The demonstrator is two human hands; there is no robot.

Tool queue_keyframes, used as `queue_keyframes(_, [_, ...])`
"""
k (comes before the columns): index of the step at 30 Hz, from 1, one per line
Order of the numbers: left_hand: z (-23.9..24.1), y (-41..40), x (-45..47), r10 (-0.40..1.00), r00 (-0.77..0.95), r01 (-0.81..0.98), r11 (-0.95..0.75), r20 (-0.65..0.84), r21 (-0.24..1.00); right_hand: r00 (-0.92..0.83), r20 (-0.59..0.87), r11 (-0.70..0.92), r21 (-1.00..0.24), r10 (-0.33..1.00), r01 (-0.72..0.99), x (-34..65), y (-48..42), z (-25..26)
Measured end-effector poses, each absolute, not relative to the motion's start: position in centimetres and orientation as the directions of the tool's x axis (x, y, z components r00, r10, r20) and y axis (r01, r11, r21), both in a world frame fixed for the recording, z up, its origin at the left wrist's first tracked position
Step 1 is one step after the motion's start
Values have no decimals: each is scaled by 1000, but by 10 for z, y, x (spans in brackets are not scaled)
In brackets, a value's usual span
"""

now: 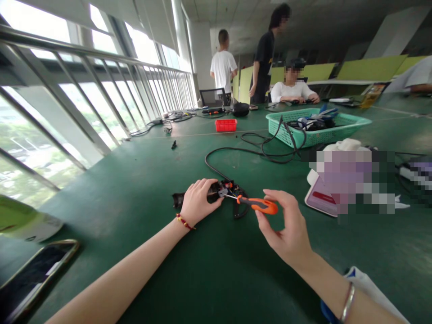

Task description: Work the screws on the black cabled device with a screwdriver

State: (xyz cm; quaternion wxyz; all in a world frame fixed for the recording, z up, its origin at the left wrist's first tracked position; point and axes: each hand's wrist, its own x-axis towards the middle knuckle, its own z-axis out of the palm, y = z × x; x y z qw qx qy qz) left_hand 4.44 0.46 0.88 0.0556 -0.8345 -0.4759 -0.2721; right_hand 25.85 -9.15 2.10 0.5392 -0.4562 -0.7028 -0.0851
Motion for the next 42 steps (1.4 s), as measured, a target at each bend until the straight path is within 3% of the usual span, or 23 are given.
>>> queue_keyframes(3, [9,4,44,765,402,822,-544,504,169,-30,839,572,-345,544,744,257,-93,23])
queue_keyframes(7, [9,5,44,761,408,822,-547,505,160,-81,764,536,-368,640,760,256,-94,26])
queue_keyframes(13, [9,5,44,763,408,824,-545,502,158,19,844,602,-398,537,693,258,-90,18])
queue_keyframes(19, [9,5,44,767,401,822,-543,501,173,-64,763,521,-375,644,767,259,-93,23])
queue_keyframes(24, [10,5,44,768,399,825,-539,501,171,14,827,575,-402,562,713,259,-91,18])
queue_keyframes(30, [10,4,45,770,399,826,-538,499,170,-78,756,540,-388,650,746,258,-93,22])
queue_keyframes(34, [10,4,45,773,396,829,-533,496,169,-10,817,589,-407,576,698,258,-92,19])
queue_keyframes(38, [10,4,45,775,397,828,-534,492,172,-41,839,612,-361,543,704,258,-93,20])
queue_keyframes(42, [9,5,45,769,402,825,-540,498,168,-132,790,563,-299,599,770,257,-94,26])
